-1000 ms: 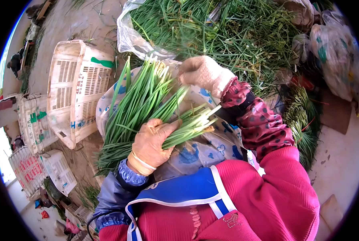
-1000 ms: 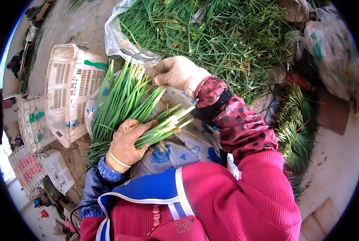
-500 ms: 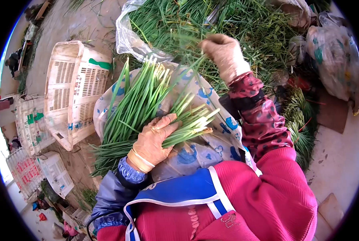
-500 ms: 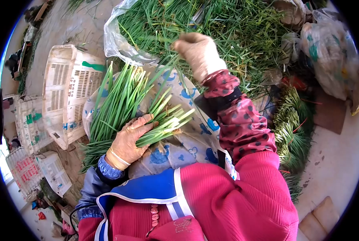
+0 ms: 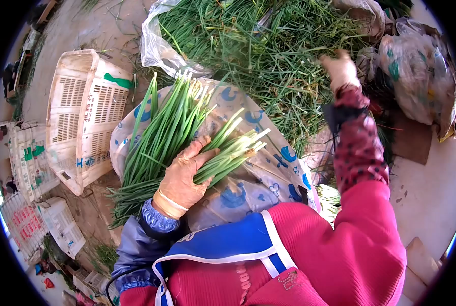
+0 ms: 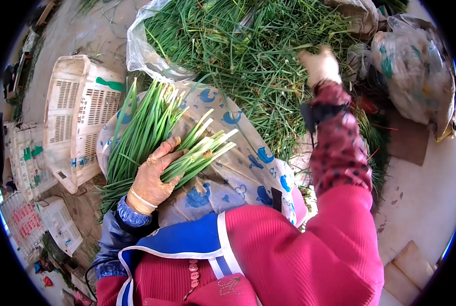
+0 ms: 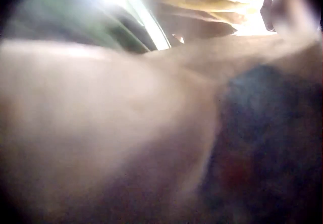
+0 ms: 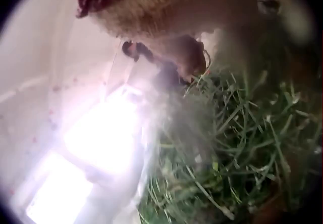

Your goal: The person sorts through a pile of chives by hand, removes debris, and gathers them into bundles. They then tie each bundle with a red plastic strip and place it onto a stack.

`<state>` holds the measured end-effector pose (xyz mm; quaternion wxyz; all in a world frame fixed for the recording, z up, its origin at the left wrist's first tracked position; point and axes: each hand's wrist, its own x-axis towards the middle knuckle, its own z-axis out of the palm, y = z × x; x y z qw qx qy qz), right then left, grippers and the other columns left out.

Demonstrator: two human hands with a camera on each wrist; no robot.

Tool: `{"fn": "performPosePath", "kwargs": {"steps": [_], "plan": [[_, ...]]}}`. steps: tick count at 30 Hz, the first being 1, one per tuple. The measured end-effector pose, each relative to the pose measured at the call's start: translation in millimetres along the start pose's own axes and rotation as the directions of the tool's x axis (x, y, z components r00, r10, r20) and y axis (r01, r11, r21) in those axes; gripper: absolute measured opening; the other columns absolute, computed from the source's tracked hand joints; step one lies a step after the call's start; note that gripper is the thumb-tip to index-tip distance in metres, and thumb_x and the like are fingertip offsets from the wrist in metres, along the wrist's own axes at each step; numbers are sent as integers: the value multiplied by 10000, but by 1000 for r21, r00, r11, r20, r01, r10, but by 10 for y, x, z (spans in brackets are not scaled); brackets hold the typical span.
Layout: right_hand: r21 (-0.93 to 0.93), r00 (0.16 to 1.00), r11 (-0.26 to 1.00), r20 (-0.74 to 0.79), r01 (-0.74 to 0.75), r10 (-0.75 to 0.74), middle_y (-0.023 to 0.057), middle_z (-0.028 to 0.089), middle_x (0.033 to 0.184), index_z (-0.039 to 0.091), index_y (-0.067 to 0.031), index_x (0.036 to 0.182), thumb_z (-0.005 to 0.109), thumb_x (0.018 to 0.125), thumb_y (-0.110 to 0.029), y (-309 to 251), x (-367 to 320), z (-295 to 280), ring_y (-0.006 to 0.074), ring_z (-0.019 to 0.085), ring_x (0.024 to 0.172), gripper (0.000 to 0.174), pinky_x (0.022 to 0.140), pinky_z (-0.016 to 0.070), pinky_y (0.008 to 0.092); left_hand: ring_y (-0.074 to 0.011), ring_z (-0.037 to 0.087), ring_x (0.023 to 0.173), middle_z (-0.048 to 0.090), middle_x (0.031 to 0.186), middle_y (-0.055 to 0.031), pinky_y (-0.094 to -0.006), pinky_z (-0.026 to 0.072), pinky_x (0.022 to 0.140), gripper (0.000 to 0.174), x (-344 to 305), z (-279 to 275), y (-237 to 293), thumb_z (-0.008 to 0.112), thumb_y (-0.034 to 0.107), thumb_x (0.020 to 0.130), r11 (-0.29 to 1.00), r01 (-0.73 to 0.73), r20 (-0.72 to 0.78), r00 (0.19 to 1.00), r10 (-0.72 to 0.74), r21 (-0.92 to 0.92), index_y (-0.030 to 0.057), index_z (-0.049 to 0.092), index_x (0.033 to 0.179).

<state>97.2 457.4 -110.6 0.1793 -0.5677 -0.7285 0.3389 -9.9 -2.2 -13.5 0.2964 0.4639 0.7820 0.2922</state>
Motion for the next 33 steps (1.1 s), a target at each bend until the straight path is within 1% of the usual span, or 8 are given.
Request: {"fn": "performPosePath", "kwargs": {"steps": [3, 5, 11, 15, 19, 21, 27, 33], "plan": [[125, 767, 991, 631, 46, -115, 111, 693, 1107, 666, -10, 1164, 687, 865, -101, -390, -949, 92, 158, 626, 928, 313, 836, 517, 308, -368, 486, 1287, 521, 1403, -154, -436, 395, 1080, 512, 9, -17, 97, 722, 91, 712, 986, -65, 39, 997, 59, 153, 77, 656, 1220], [216, 650, 973, 752, -82, -112, 116, 689, 1156, 683, 23, 1116, 679, 876, -138, -699, -1435, 59, 158, 631, 939, 290, 857, 512, 302, -369, 480, 1284, 532, 1391, -135, -450, 396, 1067, 518, -2, -8, 172, 730, 99, 689, 951, -103, 86, 993, 81, 293, 83, 663, 1203], [-55, 240, 899, 969, 434, -57, 145, 715, 1023, 716, -35, 1080, 704, 799, -284, -1236, -1916, 128, 219, 682, 927, 376, 844, 531, 334, -395, 432, 1313, 428, 1479, -154, -468, 363, 1096, 497, -27, 28, 118, 739, 107, 713, 951, -116, 52, 993, 106, 285, 77, 665, 1204], [78, 326, 832, 897, 550, -299, 163, 675, 1160, 737, -67, 989, 696, 790, -203, -1135, -2152, 250, 266, 671, 1027, 244, 882, 522, 350, -425, 389, 1354, 343, 1513, -241, -458, 332, 1132, 474, -5, 27, 170, 727, 104, 749, 979, -20, 40, 999, 12, 203, 69, 666, 1218], [487, 437, 849, 730, 206, -525, 217, 606, 1286, 713, 22, 938, 669, 795, 25, -1159, -2132, 105, 273, 645, 1068, 149, 926, 517, 374, -421, 494, 1238, 423, 1428, -265, -450, 401, 1071, 523, -20, -19, 51, 792, 167, 703, 998, 61, 12, 998, -61, 16, 112, 672, 1209], [630, 533, 735, 724, -251, -439, 194, 602, 1301, 703, 40, 939, 673, 842, -38, -1241, -2062, 2, 259, 645, 1061, 128, 924, 515, 370, -394, 550, 1179, 549, 1315, -229, -416, 438, 1027, 481, 19, -171, 13, 784, 231, 767, 986, 94, 113, 990, -79, -137, 86, 670, 1211], [580, 754, 803, 587, -136, -297, 98, 687, 1098, 698, 0, 1037, 639, 886, -101, -1170, -1640, -48, 100, 599, 791, 191, 693, 495, 241, -101, 614, 947, 707, 1072, -45, -254, 486, 882, 317, 64, -255, -87, 756, 141, 862, 587, 396, 262, 916, -303, -706, -9, 686, 1132], [299, 177, 954, 937, 34, -300, 67, 697, 1062, 642, 15, 1228, 686, 846, -138, -1027, -1525, 187, 154, 631, 946, 414, 868, 513, 306, -125, 626, 976, 712, 1096, -75, -273, 479, 921, 261, 67, -347, -73, 734, 84, 867, 486, 397, 241, 904, -352, -778, -15, 685, 1104]]}}
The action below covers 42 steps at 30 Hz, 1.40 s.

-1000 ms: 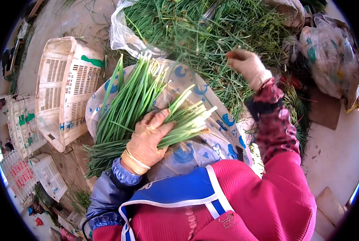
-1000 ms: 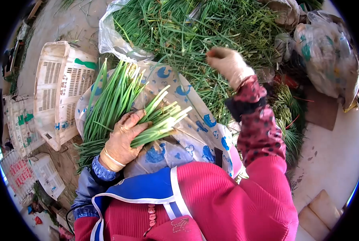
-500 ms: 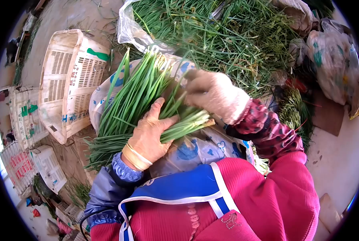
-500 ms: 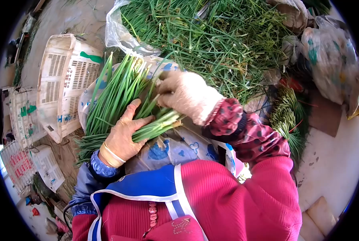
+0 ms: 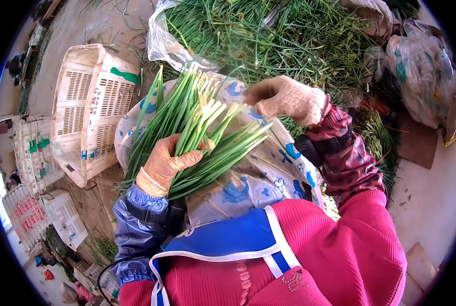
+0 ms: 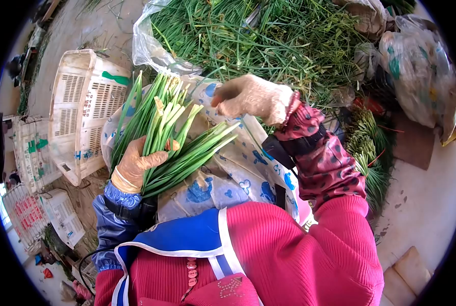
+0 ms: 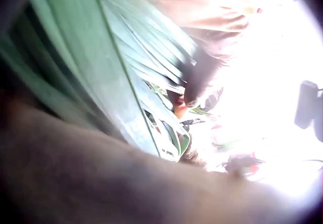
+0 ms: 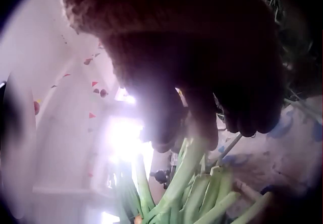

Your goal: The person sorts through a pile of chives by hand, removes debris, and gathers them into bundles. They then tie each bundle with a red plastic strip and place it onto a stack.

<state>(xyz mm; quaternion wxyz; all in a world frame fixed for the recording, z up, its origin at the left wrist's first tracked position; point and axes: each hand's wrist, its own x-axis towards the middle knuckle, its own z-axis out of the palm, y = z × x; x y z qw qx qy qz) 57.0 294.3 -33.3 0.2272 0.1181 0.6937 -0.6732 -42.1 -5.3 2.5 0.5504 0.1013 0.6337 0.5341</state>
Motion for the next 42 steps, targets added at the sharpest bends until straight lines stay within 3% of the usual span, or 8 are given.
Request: {"fn": "performPosePath", "kwargs": {"steps": [4, 10, 18, 22, 24, 33, 36, 42], "plan": [[-377, 992, 926, 123, 36, 12, 112, 701, 1124, 654, -64, 1253, 721, 804, -211, -313, 128, 166, 182, 650, 1023, 477, 924, 507, 319, -120, 625, 960, 705, 1034, -53, -274, 481, 904, 255, 1, 40, 6, 735, 64, 858, 999, -29, -102, 994, 31, 20, -20, 677, 1091], [-188, 978, 963, 109, 195, -177, 91, 731, 919, 758, -80, 970, 723, 800, -218, -412, 296, 420, 218, 693, 855, 222, 781, 544, 346, -108, 623, 912, 688, 1007, -34, -253, 488, 862, 252, 90, 72, -22, 704, 30, 862, 992, -98, -223, 972, 78, -78, -13, 667, 1107], [-389, 967, 909, -132, 153, -220, 121, 716, 897, 724, -33, 1052, 694, 802, -172, -271, 300, 456, 214, 678, 804, 288, 729, 542, 337, -142, 652, 894, 702, 1015, -72, -294, 522, 805, 381, 92, 186, -94, 812, 197, 816, 695, -181, -182, 892, 415, 696, 14, 649, 1109], [-207, 981, 962, -36, 178, -190, 85, 699, 856, 715, -36, 1064, 698, 777, -165, -41, 394, 483, 170, 635, 750, 314, 693, 513, 321, -156, 650, 838, 663, 916, -78, -298, 524, 754, 352, 182, 73, -207, 806, 109, 808, 811, -249, -283, 849, 446, 529, 15, 591, 1070], [-144, 990, 980, 27, 139, -136, 89, 721, 870, 734, -61, 1035, 701, 769, -189, -161, 299, 450, 191, 668, 760, 297, 702, 527, 335, -229, 685, 688, 660, 890, -120, -323, 578, 649, 224, 182, 103, -147, 719, -25, 838, 971, -233, -362, 901, 239, 62, 6, 569, 1001], [147, 982, 974, -104, 174, -159, 42, 695, 770, 728, -15, 936, 719, 828, -186, -62, 248, 642, 122, 637, 727, 203, 684, 507, 295, -245, 691, 751, 677, 887, -146, -349, 574, 676, 295, 166, 40, -228, 749, 108, 866, 973, -230, -284, 935, 211, -36, -2, 562, 1066], [225, 976, 950, -75, 218, -206, 56, 701, 786, 723, -6, 946, 710, 835, -193, -84, 227, 712, 125, 641, 745, 218, 702, 510, 300, -150, 639, 872, 664, 977, -57, -295, 526, 797, 342, 216, -42, -321, 804, 143, 833, 944, -292, -319, 889, 327, 156, 14, 597, 1073], [-286, 963, 931, -75, 228, -260, 145, 705, 838, 724, -60, 988, 706, 810, -297, -275, 156, 648, 280, 684, 800, 297, 747, 525, 371, -156, 648, 951, 693, 1045, -93, -293, 513, 872, 537, 218, 107, -279, 852, 168, 749, 817, -291, -320, 814, 485, 497, -3, 600, 1191]]}}
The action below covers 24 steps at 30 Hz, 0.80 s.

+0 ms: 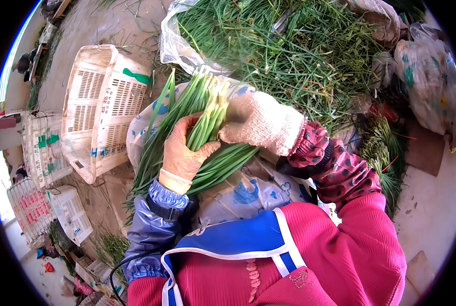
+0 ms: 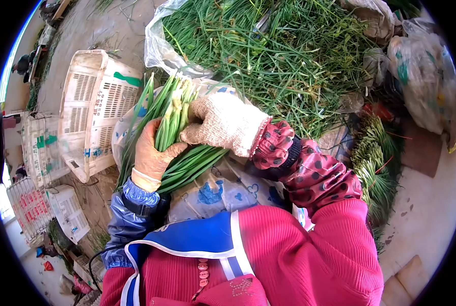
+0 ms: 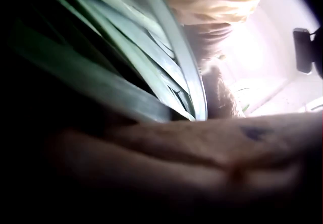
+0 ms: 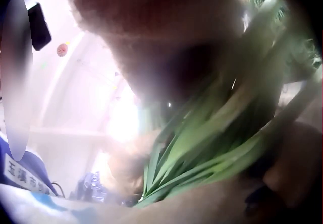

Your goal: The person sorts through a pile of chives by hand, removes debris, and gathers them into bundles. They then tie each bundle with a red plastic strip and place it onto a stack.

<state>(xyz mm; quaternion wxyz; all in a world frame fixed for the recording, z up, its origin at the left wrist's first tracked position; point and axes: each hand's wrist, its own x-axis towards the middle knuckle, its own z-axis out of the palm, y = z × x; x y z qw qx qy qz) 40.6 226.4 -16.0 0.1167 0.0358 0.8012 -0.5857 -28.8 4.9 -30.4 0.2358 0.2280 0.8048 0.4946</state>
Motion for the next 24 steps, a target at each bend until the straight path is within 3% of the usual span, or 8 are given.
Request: {"fn": "performPosePath", "kwargs": {"steps": [4, 6, 7, 9, 12, 16, 18, 24], "plan": [[-329, 959, 930, -275, -164, 71, 130, 706, 898, 717, -77, 946, 697, 831, -264, -168, 29, -160, 280, 690, 841, 221, 807, 555, 379, -137, 676, 875, 717, 990, -89, -284, 544, 818, 479, 2, 13, 22, 785, 96, 789, 996, 70, -56, 996, -67, 48, -3, 608, 1223], [-189, 829, 978, -558, -92, -30, 105, 707, 1016, 716, -56, 1013, 632, 915, -139, -34, 19, -393, 206, 675, 932, 153, 889, 563, 337, -127, 675, 836, 719, 934, -74, -281, 549, 791, 457, -22, 1, -21, 780, 96, 798, 991, 130, -39, 991, -130, 6, -8, 611, 1210], [352, 645, 936, -709, -26, 285, 121, 695, 1010, 696, -13, 1046, 641, 914, -87, -115, 105, -499, 128, 647, 930, 162, 852, 553, 267, -109, 665, 804, 711, 889, -59, -278, 547, 764, 424, -49, 5, 104, 765, 97, 812, 951, 231, 5, 972, -235, -205, -18, 622, 1194], [307, 496, 926, -853, 221, 164, 83, 682, 953, 672, -5, 1056, 668, 913, -106, 396, 139, -963, 111, 624, 845, 175, 755, 540, 252, -106, 662, 812, 705, 894, -53, -277, 543, 761, 407, -62, -21, 143, 753, 104, 824, 961, 253, 45, 967, -249, -117, -24, 627, 1189], [69, 356, 894, -901, -444, 247, 95, 691, 1035, 660, -34, 1143, 708, 884, -167, 292, 33, -1148, 195, 659, 913, 295, 812, 555, 339, -96, 645, 816, 698, 910, -47, -258, 525, 765, 343, -90, 14, 107, 715, 81, 846, 990, 139, 80, 987, -142, 34, -21, 641, 1165], [-432, 937, 859, -320, -275, 139, 106, 671, 1213, 702, -103, 1133, 758, 771, -213, 54, -155, -638, 270, 642, 1114, 383, 985, 500, 333, -85, 626, 790, 691, 881, -13, -242, 502, 753, 276, -108, 65, 183, 686, 48, 852, 988, 123, 143, 980, -135, 91, -2, 668, 1124], [-428, 988, 892, -9, -145, 157, 126, 709, 1039, 723, -121, 1074, 724, 755, -348, 120, -145, -359, 294, 674, 996, 391, 888, 525, 377, -112, 644, 805, 705, 892, -35, -259, 509, 761, 271, -65, 65, 266, 689, 65, 856, 987, 136, 156, 977, -147, 80, -6, 667, 1117], [-621, 994, 778, 13, 91, -106, 106, 689, 764, 753, -158, 898, 709, 742, -231, 179, -96, 80, 314, 691, 771, 178, 715, 557, 412, -220, 684, 840, 711, 892, -91, -319, 527, 791, 231, 7, 72, 200, 661, 38, 817, 945, 157, 209, 952, -222, 289, -13, 608, 1036]]}}
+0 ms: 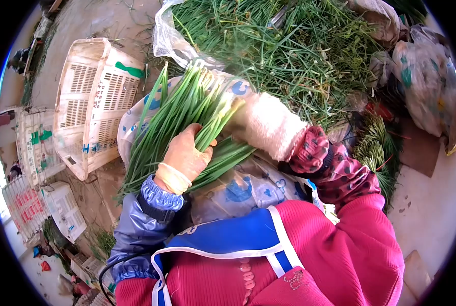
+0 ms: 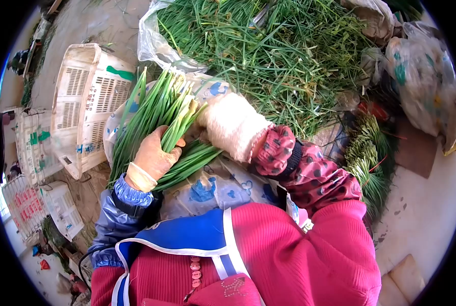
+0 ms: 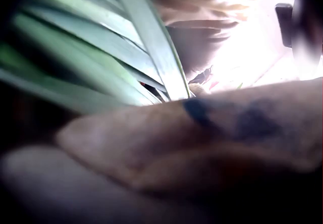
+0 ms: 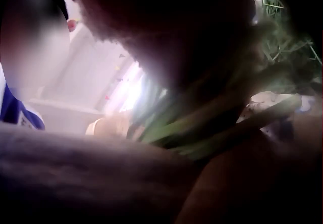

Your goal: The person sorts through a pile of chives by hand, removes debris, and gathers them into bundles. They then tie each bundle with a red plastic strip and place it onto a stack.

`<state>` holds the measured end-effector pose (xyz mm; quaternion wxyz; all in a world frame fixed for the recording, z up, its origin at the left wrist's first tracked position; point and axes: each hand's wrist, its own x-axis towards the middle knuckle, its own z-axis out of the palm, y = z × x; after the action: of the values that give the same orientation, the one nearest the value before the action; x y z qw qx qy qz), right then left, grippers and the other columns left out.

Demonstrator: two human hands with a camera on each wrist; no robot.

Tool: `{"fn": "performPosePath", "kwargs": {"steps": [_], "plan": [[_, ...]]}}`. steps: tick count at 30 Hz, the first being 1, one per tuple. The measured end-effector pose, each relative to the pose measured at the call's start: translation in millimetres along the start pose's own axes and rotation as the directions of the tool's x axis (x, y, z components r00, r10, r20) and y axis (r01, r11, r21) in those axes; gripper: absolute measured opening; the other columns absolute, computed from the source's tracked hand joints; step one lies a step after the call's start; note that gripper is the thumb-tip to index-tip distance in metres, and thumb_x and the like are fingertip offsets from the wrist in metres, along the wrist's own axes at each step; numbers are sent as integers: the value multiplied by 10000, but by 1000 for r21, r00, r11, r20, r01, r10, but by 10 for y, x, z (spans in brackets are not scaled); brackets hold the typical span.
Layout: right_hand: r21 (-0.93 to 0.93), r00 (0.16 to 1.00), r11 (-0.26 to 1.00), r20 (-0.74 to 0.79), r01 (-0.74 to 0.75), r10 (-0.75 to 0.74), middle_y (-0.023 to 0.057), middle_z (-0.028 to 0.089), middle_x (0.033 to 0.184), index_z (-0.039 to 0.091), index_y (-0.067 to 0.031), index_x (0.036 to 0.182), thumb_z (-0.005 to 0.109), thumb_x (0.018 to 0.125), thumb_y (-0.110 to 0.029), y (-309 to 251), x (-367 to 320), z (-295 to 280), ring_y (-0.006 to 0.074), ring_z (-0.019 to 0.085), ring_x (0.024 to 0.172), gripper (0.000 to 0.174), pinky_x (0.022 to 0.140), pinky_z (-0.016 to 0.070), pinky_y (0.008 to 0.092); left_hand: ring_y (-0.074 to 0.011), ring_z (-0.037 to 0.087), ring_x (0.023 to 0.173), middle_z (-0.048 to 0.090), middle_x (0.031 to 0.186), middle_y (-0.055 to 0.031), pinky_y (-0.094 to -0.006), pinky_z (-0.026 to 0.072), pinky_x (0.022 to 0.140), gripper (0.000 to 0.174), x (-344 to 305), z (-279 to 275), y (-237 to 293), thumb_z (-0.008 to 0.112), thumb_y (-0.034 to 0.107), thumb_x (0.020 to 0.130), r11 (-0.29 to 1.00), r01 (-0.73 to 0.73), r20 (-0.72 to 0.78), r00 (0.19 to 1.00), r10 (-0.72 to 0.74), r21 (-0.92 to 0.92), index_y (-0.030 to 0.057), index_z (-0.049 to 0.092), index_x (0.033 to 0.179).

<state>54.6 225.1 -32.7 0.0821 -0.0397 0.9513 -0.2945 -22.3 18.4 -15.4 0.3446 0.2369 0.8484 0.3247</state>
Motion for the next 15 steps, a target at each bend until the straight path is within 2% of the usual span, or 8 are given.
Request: {"fn": "performPosePath", "kwargs": {"steps": [3, 4, 7, 9, 10, 12, 14, 15], "plan": [[-268, 991, 962, -104, 53, -84, 122, 672, 732, 723, -115, 826, 676, 728, -194, -231, -97, -131, 313, 695, 728, 135, 657, 563, 410, -315, 693, 888, 720, 883, -134, -373, 538, 808, 325, 67, -16, -35, 668, 68, 788, 993, 3, 67, 998, -11, 115, -19, 607, 1095], [-324, 999, 946, -23, 22, -31, 123, 671, 731, 695, -89, 791, 646, 758, -184, -317, -116, -180, 323, 693, 720, 112, 649, 564, 426, -299, 693, 876, 718, 879, -127, -365, 537, 804, 335, 70, -24, -25, 674, 68, 781, 997, 13, 121, 992, -23, 82, -17, 607, 1098], [-99, 992, 988, -42, 116, -120, 117, 682, 790, 712, -98, 862, 638, 815, -222, -452, -210, -436, 306, 696, 740, 153, 648, 566, 407, -216, 675, 812, 700, 862, -88, -323, 530, 781, 378, 66, -15, -78, 707, 62, 750, 996, 46, 246, 969, -26, -75, -6, 610, 1109], [38, 969, 982, -173, 187, -178, 120, 685, 822, 716, -101, 901, 653, 830, -246, -514, -263, -611, 298, 696, 772, 174, 663, 568, 387, -200, 663, 795, 693, 854, -80, -314, 525, 774, 356, 39, 39, -136, 721, 53, 743, 974, 53, 153, 988, -19, -220, -3, 614, 1079], [281, 939, 920, -285, 272, -190, 107, 689, 845, 720, -78, 941, 697, 837, -207, -471, -311, -720, 254, 700, 814, 167, 682, 562, 355, -192, 658, 786, 689, 850, -75, -309, 523, 770, 346, 29, 33, -95, 728, 48, 740, 956, 51, 106, 994, -22, -287, -2, 616, 1063], [661, 833, 712, -516, 238, 200, 74, 692, 857, 701, -35, 1010, 707, 843, -79, -414, -415, -774, 176, 681, 830, 173, 711, 547, 300, -185, 657, 775, 685, 835, -63, -298, 520, 762, 284, 19, -84, -16, 742, 36, 733, 985, 56, 26, 998, -53, -161, 0, 616, 985], [816, 617, 551, -527, 176, 585, 43, 686, 881, 665, -10, 1115, 656, 871, 26, -246, -344, -929, 115, 642, 858, 247, 737, 533, 248, -182, 656, 769, 683, 829, -65, -296, 519, 760, 259, 7, -105, -23, 742, 34, 734, 982, 71, -64, 994, -83, -173, 0, 614, 956], [795, 588, 583, -556, 170, 587, 45, 686, 913, 646, -9, 1153, 647, 877, 32, -5, -272, -927, 110, 634, 877, 278, 757, 530, 239, -183, 660, 770, 688, 831, -72, -301, 520, 762, 263, -3, -102, -20, 740, 42, 742, 980, 49, -87, 994, -67, -195, -8, 614, 968]]}}
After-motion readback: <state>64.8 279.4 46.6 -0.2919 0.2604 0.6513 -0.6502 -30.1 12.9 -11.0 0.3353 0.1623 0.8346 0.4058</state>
